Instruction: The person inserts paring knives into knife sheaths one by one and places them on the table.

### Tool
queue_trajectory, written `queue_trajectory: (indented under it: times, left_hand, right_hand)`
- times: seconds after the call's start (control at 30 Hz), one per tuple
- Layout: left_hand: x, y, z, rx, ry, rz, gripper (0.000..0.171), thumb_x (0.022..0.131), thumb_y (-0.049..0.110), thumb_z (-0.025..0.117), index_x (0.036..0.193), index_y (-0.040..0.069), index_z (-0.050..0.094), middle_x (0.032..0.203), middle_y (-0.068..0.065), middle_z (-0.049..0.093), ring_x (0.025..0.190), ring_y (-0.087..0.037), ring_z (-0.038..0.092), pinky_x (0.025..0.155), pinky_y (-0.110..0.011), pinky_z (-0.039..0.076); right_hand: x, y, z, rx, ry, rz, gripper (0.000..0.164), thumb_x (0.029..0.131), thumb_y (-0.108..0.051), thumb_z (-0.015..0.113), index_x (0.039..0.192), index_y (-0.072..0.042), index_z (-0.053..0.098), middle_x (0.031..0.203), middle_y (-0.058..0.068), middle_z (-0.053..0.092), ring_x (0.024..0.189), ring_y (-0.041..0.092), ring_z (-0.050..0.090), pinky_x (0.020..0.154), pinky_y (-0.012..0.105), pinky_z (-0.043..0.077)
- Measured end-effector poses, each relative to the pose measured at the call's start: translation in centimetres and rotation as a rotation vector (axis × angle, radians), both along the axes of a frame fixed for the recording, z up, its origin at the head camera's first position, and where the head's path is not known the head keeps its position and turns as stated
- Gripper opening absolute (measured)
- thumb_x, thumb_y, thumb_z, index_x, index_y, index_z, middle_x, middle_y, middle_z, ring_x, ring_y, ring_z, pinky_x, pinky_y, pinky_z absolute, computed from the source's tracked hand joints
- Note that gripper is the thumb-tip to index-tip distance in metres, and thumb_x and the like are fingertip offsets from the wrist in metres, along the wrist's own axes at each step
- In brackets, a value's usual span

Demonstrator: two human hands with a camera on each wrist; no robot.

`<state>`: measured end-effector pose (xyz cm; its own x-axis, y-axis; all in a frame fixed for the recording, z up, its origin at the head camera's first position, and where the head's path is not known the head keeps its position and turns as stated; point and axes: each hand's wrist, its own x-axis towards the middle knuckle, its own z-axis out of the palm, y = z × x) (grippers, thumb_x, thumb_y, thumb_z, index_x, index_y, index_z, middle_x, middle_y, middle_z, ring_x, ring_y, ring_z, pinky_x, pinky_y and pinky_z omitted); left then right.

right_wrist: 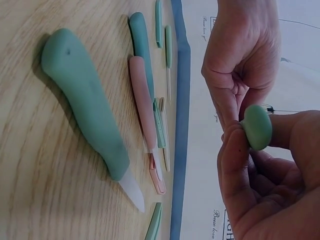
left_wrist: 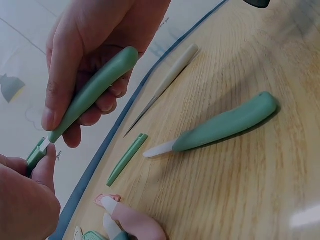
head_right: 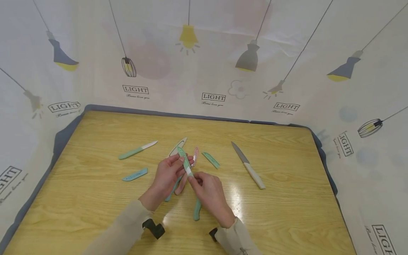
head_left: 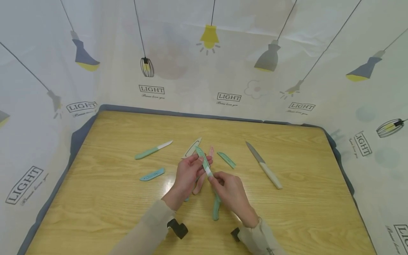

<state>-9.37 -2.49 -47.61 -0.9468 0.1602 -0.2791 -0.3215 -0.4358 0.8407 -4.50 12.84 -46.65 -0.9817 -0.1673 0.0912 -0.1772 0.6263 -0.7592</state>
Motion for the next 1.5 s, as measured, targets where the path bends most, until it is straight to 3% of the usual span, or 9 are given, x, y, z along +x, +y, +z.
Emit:
queue_trajectory:
  times: [0.27,0.7,0.9,1.03,1.27,1.5]
  left_hand:
    - [0.2,0.5,0.1,-0.021,-0.021,0.002,0.042,0.1,0.009,0.051,0.134,-0.014,0.045,0.117,-0.022,0.065,0.106,-0.025,0.065,0.09,-0.028,0.052]
    - [0.6,0.8,-0.4,0.003,0.022,-0.019,0.042,0.101,0.005,0.048,0.135,-0.018,0.039,0.12,-0.028,0.061,0.113,-0.033,0.059,0.093,-0.032,0.05]
    - [0.3,1.3,-0.6,0.019,0.023,0.026,0.039,0.098,0.002,0.05,0.13,-0.019,0.043,0.117,-0.03,0.061,0.112,-0.038,0.058,0.092,-0.034,0.05]
    - [0.4,1.8,-0.7,0.03,0.01,0.017,0.04,0.097,0.001,0.052,0.13,-0.019,0.043,0.119,-0.031,0.06,0.113,-0.039,0.058,0.093,-0.035,0.05]
    - [0.4,1.1,-0.7,-0.095,0.074,-0.072,0.042,0.097,0.007,0.054,0.132,-0.014,0.045,0.125,-0.031,0.056,0.113,-0.035,0.058,0.097,-0.04,0.048]
    - [-0.4,-1.6,-0.7,-0.307,0.131,-0.02,0.035,0.097,0.009,0.056,0.125,-0.01,0.054,0.119,-0.025,0.062,0.106,-0.033,0.062,0.093,-0.044,0.051]
  right_hand:
    - [-0.3,-0.1,0.1,-0.01,-0.042,-0.034,0.022,0.094,-0.026,0.062,0.096,-0.007,0.074,0.065,-0.011,0.06,0.048,0.003,0.047,0.04,0.019,0.039]
    - [-0.4,0.0,-0.4,-0.012,-0.02,-0.05,0.023,0.093,-0.027,0.064,0.095,-0.006,0.075,0.066,-0.011,0.062,0.049,0.003,0.049,0.042,0.018,0.041]
    - [-0.4,0.3,-0.6,0.189,0.04,-0.101,0.023,0.089,-0.034,0.066,0.093,-0.012,0.07,0.07,-0.011,0.061,0.054,0.002,0.049,0.046,0.02,0.044]
    - [-0.2,0.8,-0.5,0.277,0.059,-0.125,0.022,0.086,-0.035,0.069,0.088,-0.013,0.067,0.072,-0.008,0.059,0.055,0.003,0.048,0.046,0.021,0.042]
    - [-0.1,3.4,-0.5,0.273,0.078,-0.156,0.02,0.084,-0.031,0.07,0.086,-0.012,0.068,0.072,-0.007,0.062,0.059,0.004,0.053,0.05,0.023,0.047]
    - [-0.7,9.8,0.2,0.316,-0.036,-0.237,0.03,0.09,-0.034,0.063,0.096,-0.005,0.069,0.083,0.003,0.068,0.071,0.015,0.062,0.058,0.031,0.053]
